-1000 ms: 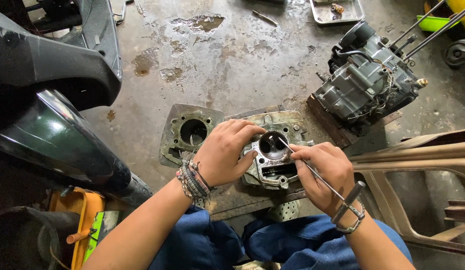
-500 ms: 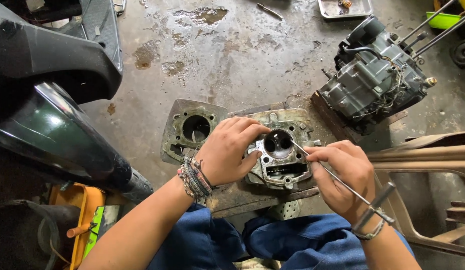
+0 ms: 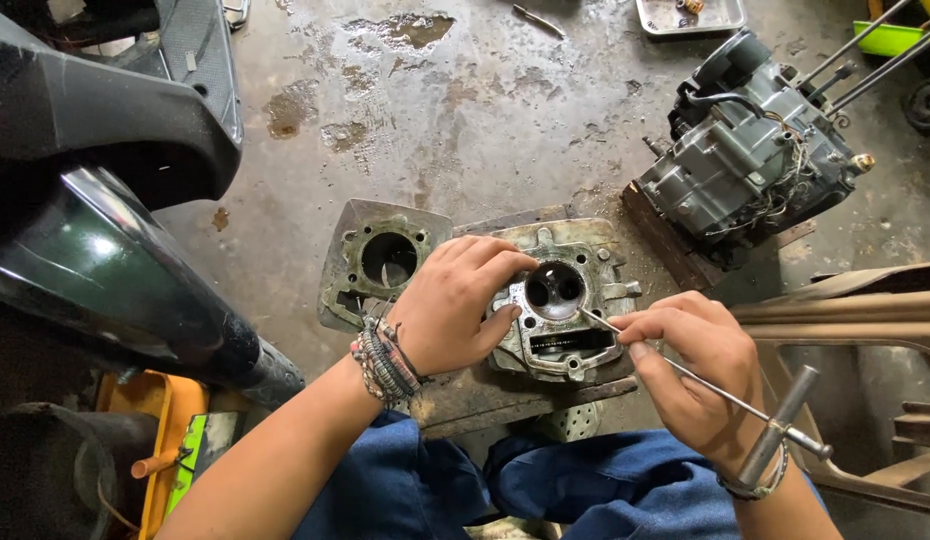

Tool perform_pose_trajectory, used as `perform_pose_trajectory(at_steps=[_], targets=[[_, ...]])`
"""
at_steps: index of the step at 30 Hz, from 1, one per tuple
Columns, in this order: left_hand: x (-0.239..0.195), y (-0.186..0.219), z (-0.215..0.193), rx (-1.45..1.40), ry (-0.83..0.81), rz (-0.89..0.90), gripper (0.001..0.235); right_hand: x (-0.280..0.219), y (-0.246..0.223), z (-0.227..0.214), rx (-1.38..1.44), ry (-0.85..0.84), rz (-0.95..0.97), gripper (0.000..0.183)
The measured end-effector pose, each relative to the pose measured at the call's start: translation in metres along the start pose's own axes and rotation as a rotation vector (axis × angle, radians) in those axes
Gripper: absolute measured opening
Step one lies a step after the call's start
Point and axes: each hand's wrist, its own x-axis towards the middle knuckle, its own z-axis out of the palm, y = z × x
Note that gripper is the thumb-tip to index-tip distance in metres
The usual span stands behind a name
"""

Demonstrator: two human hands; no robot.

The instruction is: Cleaning carbon deposits from a motorcycle cylinder head using a metal pick and a cloth

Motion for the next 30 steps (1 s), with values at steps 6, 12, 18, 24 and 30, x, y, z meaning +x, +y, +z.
perform_pose_trajectory(at_steps=[6, 12, 18, 24, 30], targets=[[0.002, 0.002, -0.001, 0.009, -0.013, -0.018, 0.043, 0.0, 0.001, -0.004, 0.028, 0.013, -0.01, 0.01], [0.004, 0.004, -0.002, 0.001, -0.022, -0.022, 0.043, -0.001, 0.003, -0.006, 0.044, 0.003, 0.014, 0.011], [0.003, 0.003, 0.001, 0.018, -0.014, -0.026, 0.042, -0.002, 0.009, -0.007, 0.044, 0.01, 0.009, 0.012], [0.003, 0.004, 0.002, 0.018, -0.007, -0.026, 0.043, -0.005, 0.031, -0.012, 0.206, -0.048, 0.06, 0.015], [0.002, 0.005, -0.002, 0.024, -0.064, -0.015, 0.051, -0.017, 0.073, -0.013, 0.657, -0.158, 0.241, 0.017]])
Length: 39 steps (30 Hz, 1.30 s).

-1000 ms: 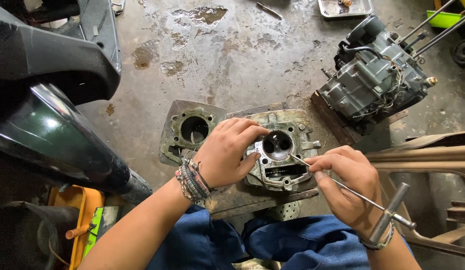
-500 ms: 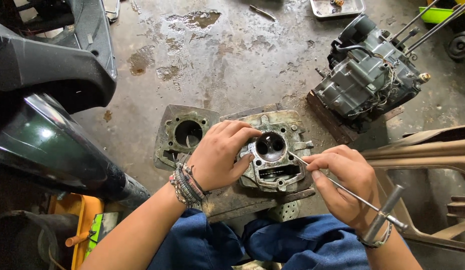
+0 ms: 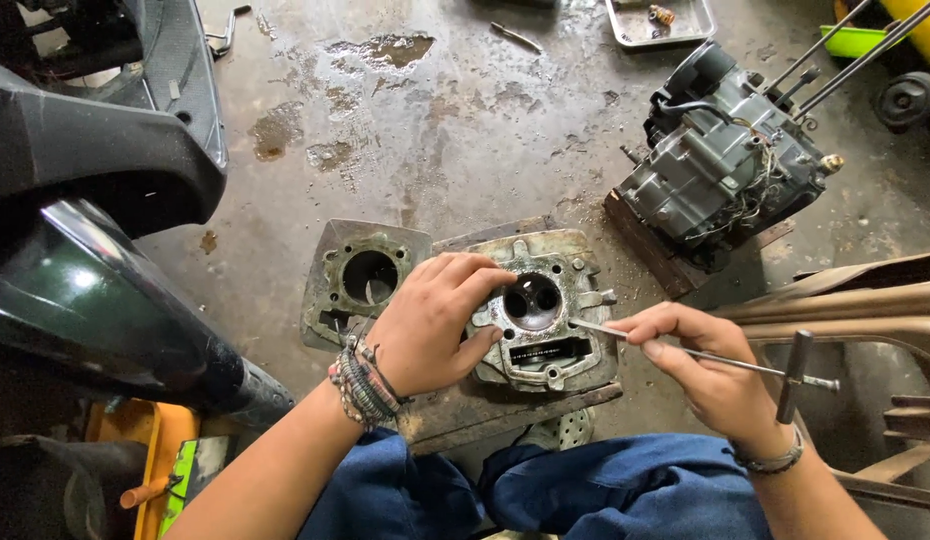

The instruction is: Cleaning carbon deposits from a motorcycle cylinder head using a metal pick and a cloth

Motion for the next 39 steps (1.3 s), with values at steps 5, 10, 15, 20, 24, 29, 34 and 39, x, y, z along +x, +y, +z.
perform_pose_trajectory(at_steps=[5, 10, 15, 20, 24, 29, 34, 39], targets=[[0.004, 0.004, -0.001, 0.008, -0.024, -0.003, 0.057, -0.003, -0.008, 0.01, -0.095, 0.046, -0.076, 0.017], [0.002, 0.004, -0.002, 0.008, -0.031, 0.003, 0.056, -0.005, -0.012, 0.014, -0.133, 0.055, -0.118, 0.018], [0.002, 0.006, -0.005, -0.01, 0.024, -0.015, 0.05, -0.004, -0.02, 0.02, -0.182, 0.049, -0.136, 0.015], [0.002, 0.004, -0.004, 0.001, 0.028, -0.01, 0.047, -0.006, -0.021, 0.021, -0.216, 0.066, -0.141, 0.016], [0.001, 0.005, -0.005, -0.008, 0.035, -0.006, 0.044, -0.005, -0.019, 0.022, -0.28, 0.098, -0.154, 0.015], [0.002, 0.004, -0.006, -0.01, 0.067, -0.013, 0.042, -0.005, -0.02, 0.023, -0.228, 0.086, -0.137, 0.016], [0.002, 0.004, -0.01, -0.022, 0.093, -0.023, 0.039, -0.005, -0.019, 0.023, -0.192, 0.072, -0.103, 0.013], [0.004, 0.008, -0.011, -0.03, 0.083, -0.018, 0.04, -0.005, -0.021, 0.022, -0.201, 0.055, -0.128, 0.014]])
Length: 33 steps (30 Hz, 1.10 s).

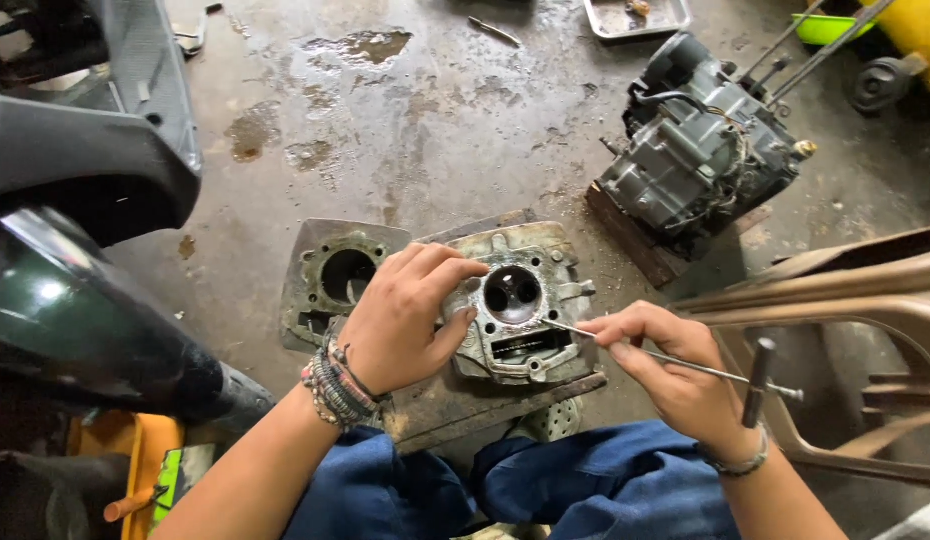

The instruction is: Cleaning carbon deposits from a motorcycle cylinder head using a metal pick and a cloth

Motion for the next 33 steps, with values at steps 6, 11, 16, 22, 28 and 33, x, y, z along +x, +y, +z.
perform_pose_trajectory(at_steps=[6, 11, 16, 22, 28, 33], targets=[[-0.006, -0.019, 0.022, 0.005, -0.041, 0.065, 0.039, 0.0, 0.007, 0.006, 0.019, 0.069, -0.058, 0.011], [-0.006, -0.014, 0.026, -0.006, -0.039, 0.087, 0.038, 0.0, 0.008, 0.003, -0.007, 0.093, -0.051, 0.01], [-0.006, -0.01, 0.031, -0.01, -0.014, 0.111, 0.036, -0.003, 0.021, -0.008, 0.073, 0.128, -0.031, 0.013], [-0.003, 0.007, 0.025, -0.053, 0.011, 0.151, 0.037, -0.019, 0.018, -0.078, -0.148, 0.599, -0.026, 0.036], [-0.007, 0.021, 0.018, 0.013, 0.09, 0.063, 0.037, -0.088, 0.094, -0.195, -1.091, 1.007, -0.01, 0.02], [-0.006, 0.022, 0.024, 0.049, 0.076, 0.061, 0.035, -0.11, 0.12, -0.245, -1.757, 0.786, 0.518, 0.029]])
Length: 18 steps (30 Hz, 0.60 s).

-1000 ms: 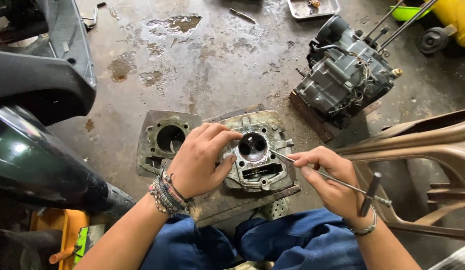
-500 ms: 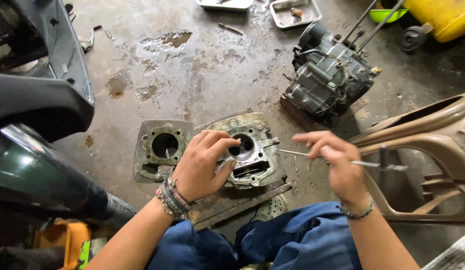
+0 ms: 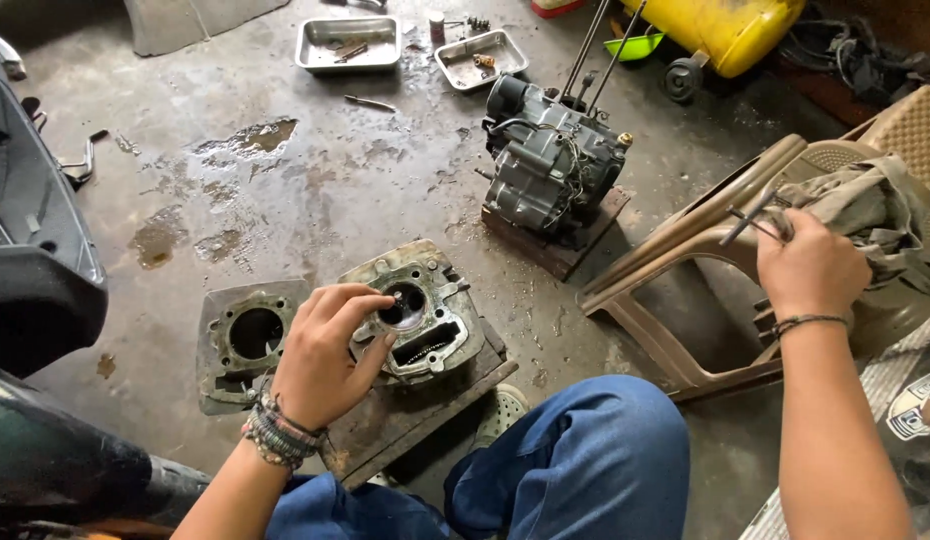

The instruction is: Cleaning carbon deposits from a motorcycle cylinder head using a metal pick and a cloth

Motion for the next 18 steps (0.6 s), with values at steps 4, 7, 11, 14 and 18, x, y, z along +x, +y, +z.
perform_pose_trajectory(at_steps=[4, 7, 11, 14, 18], targets=[[0.002, 0.005, -0.002, 0.007, 0.03, 0.009, 0.034, 0.003, -0.002, -0.011, 0.078, 0.004, -0.083, 0.024], [0.003, 0.007, 0.0, -0.013, 0.033, 0.019, 0.032, 0.0, -0.017, -0.067, 0.674, 0.073, -0.117, 0.019], [0.017, 0.023, 0.013, -0.164, 0.045, 0.038, 0.031, -0.005, -0.019, -0.104, 1.151, 0.038, -0.256, 0.011], [0.028, 0.056, 0.029, -0.362, -0.005, 0.078, 0.05, -0.022, -0.018, -0.085, 1.427, -0.164, -0.164, 0.013], [0.034, 0.104, 0.08, -0.736, 0.119, 0.188, 0.089, -0.036, -0.047, -0.133, 1.69, -0.591, 0.22, 0.037]])
